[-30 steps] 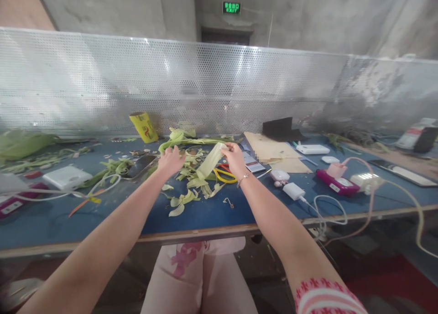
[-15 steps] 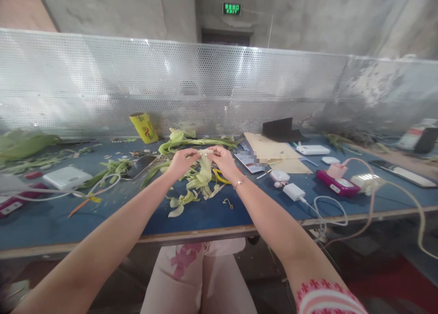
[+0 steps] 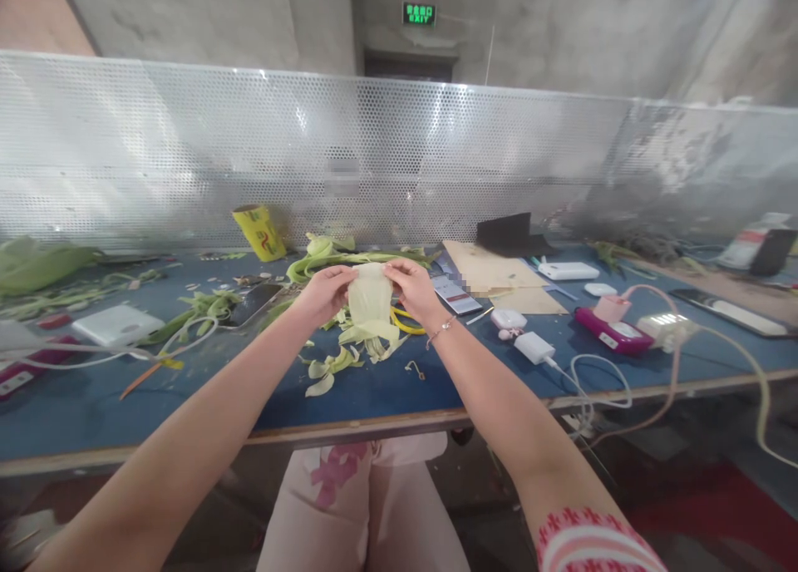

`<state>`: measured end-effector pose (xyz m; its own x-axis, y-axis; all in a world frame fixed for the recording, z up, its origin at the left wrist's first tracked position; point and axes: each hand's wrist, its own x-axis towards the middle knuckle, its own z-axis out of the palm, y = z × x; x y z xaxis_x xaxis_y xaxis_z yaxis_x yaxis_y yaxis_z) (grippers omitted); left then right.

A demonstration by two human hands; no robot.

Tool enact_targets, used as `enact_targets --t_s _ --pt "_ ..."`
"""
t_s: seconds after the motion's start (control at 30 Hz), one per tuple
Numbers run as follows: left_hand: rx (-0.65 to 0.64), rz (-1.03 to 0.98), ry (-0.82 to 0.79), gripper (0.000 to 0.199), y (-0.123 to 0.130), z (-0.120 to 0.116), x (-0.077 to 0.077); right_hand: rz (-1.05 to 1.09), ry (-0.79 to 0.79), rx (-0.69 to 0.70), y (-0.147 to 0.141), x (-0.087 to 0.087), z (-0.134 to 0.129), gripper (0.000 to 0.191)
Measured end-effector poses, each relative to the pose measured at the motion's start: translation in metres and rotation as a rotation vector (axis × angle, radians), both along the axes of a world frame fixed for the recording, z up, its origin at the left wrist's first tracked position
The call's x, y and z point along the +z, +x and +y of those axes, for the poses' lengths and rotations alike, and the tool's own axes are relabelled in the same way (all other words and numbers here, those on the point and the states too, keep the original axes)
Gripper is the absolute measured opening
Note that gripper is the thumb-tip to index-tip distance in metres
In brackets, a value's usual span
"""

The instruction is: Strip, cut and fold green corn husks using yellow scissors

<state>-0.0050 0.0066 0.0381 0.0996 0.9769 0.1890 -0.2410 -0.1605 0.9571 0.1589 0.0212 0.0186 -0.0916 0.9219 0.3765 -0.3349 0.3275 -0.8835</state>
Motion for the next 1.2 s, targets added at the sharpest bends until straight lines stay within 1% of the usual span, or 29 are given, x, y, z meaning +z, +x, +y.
enact_targets --t_s 0.03,0.1,0.17,0.23,0.3,0.4,0.47,0.53,0.6,0.67,0.8,0.93,1.0,1.07,1.2 --pt "-0.022 0.026 -0.05 0.015 0.0 0.0 -0.001 -0.04 -0.019 0.032 0.001 -0.001 0.0 0.02" --pt "-0.029 0.136 -0.122 0.016 0.0 0.001 -0.006 -0.195 -0.051 0.057 0.004 -0.005 0.002 0.02" --pt "-0.025 0.268 -0.154 0.018 0.0 0.004 -0.015 -0.388 -0.077 0.048 0.005 -0.011 0.005 0.017" --pt "-0.046 0.386 -0.168 0.018 0.002 0.007 -0.025 -0.552 -0.103 0.051 0.005 -0.016 0.006 0.013" --pt "-0.069 0.495 -0.177 0.016 0.004 0.009 -0.034 -0.694 -0.092 0.053 0.004 -0.019 0.007 0.01" --pt "-0.063 0.619 -0.176 0.012 0.006 0.011 -0.04 -0.843 -0.024 0.018 0.004 -0.02 0.007 0.008" --pt "-0.031 0.66 -0.16 0.009 0.006 0.013 -0.042 -0.848 -0.017 -0.019 0.004 -0.021 0.009 0.01" --pt "0.005 0.672 -0.136 0.007 0.005 0.015 -0.043 -0.808 -0.037 -0.045 0.006 -0.022 0.012 0.011" --pt "0.027 0.659 -0.118 0.004 0.004 0.017 -0.045 -0.754 -0.052 -0.044 0.009 -0.023 0.014 0.01" --pt "0.024 0.634 -0.099 0.005 0.005 0.019 -0.046 -0.69 -0.071 -0.01 0.011 -0.022 0.016 0.008" --pt "-0.002 0.517 -0.081 0.014 0.005 0.018 -0.046 -0.557 -0.131 0.07 0.013 -0.022 0.016 0.013" --pt "0.005 0.378 -0.061 0.015 0.005 0.019 -0.046 -0.481 -0.14 0.092 0.012 -0.023 0.018 0.012" --pt "0.023 0.324 -0.052 0.012 0.005 0.02 -0.047 -0.478 -0.105 0.065 0.011 -0.024 0.019 0.011" --pt "0.036 0.272 -0.061 0.011 0.005 0.021 -0.047 -0.503 -0.037 0.014 0.011 -0.024 0.019 0.012" --pt "0.078 0.249 -0.055 0.018 0.006 0.02 -0.043 -0.567 0.106 -0.072 0.011 -0.02 0.015 0.019"
